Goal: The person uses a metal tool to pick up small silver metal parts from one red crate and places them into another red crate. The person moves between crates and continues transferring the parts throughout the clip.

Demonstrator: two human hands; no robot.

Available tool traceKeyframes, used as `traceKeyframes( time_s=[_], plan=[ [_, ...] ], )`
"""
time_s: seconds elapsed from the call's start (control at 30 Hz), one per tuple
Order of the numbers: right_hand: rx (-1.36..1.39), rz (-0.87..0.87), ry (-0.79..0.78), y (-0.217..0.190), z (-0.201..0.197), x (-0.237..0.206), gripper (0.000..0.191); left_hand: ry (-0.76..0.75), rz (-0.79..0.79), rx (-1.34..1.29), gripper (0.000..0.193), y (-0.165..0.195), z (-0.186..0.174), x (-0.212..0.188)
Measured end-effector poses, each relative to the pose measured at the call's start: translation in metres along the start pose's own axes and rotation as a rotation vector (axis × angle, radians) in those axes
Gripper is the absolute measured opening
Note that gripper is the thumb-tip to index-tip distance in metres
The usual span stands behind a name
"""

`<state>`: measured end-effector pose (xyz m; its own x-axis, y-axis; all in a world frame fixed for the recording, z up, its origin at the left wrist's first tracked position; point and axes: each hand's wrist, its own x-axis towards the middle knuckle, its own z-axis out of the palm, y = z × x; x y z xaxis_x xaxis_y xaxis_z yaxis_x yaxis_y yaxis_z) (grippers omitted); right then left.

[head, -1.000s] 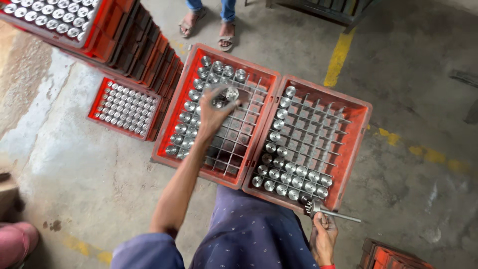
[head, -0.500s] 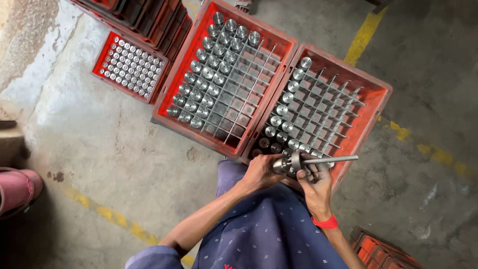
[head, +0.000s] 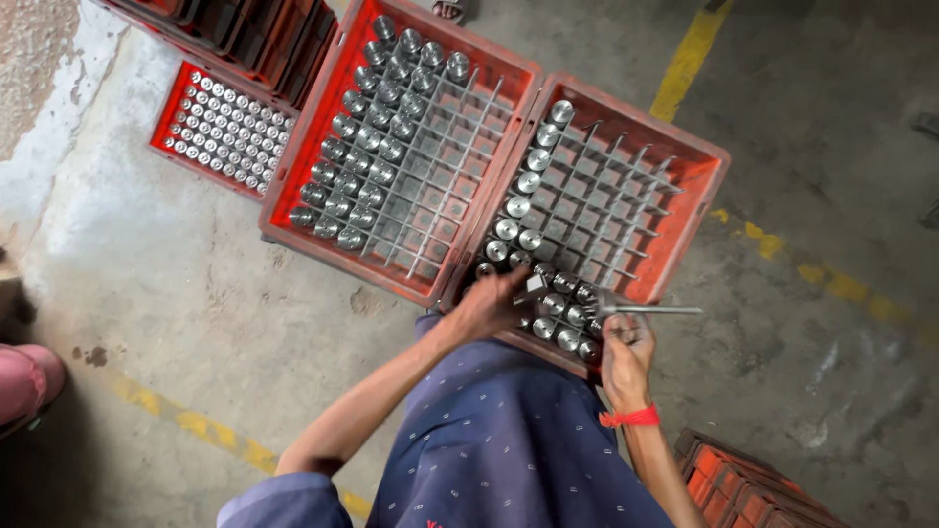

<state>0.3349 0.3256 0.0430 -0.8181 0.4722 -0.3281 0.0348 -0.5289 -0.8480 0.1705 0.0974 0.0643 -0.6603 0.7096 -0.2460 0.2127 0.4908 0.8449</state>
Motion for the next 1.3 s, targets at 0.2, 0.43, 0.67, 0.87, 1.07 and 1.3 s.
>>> traceKeyframes(
  time_s=[0.2, 0.43, 0.67, 0.87, 1.07, 1.3],
  plan=[
    [0.048, -0.065, 0.151, 0.009, -0.020, 0.001, 0.026, 0.175, 0.277, 0.517, 0.059, -0.043, -0.002, 0.100],
    [0.047, 0.055, 0.257, 0.023, -0.004, -0.032, 0.031, 0.239, 0.464, 0.305, 0.044, -0.081, -0.020, 0.097],
    [0.005, 0.043, 0.365, 0.023, 0.012, -0.063, 0.034, 0.601, 0.106, 0.456, 0.030, -0.104, -0.163, 0.148],
    [-0.035, 0.034, 0.398, 0.047, 0.017, -0.082, 0.029, 0.693, -0.058, 0.664, 0.061, -0.113, -0.203, 0.214],
    [-0.075, 0.044, 0.437, 0.079, -0.002, -0.100, 0.034, 0.526, -0.002, 0.588, 0.054, -0.101, -0.214, 0.213],
    [-0.196, 0.130, 0.386, 0.068, 0.010, -0.083, 0.027, 0.411, 0.156, -0.838, 0.039, -0.038, -0.196, 0.086]
  ],
)
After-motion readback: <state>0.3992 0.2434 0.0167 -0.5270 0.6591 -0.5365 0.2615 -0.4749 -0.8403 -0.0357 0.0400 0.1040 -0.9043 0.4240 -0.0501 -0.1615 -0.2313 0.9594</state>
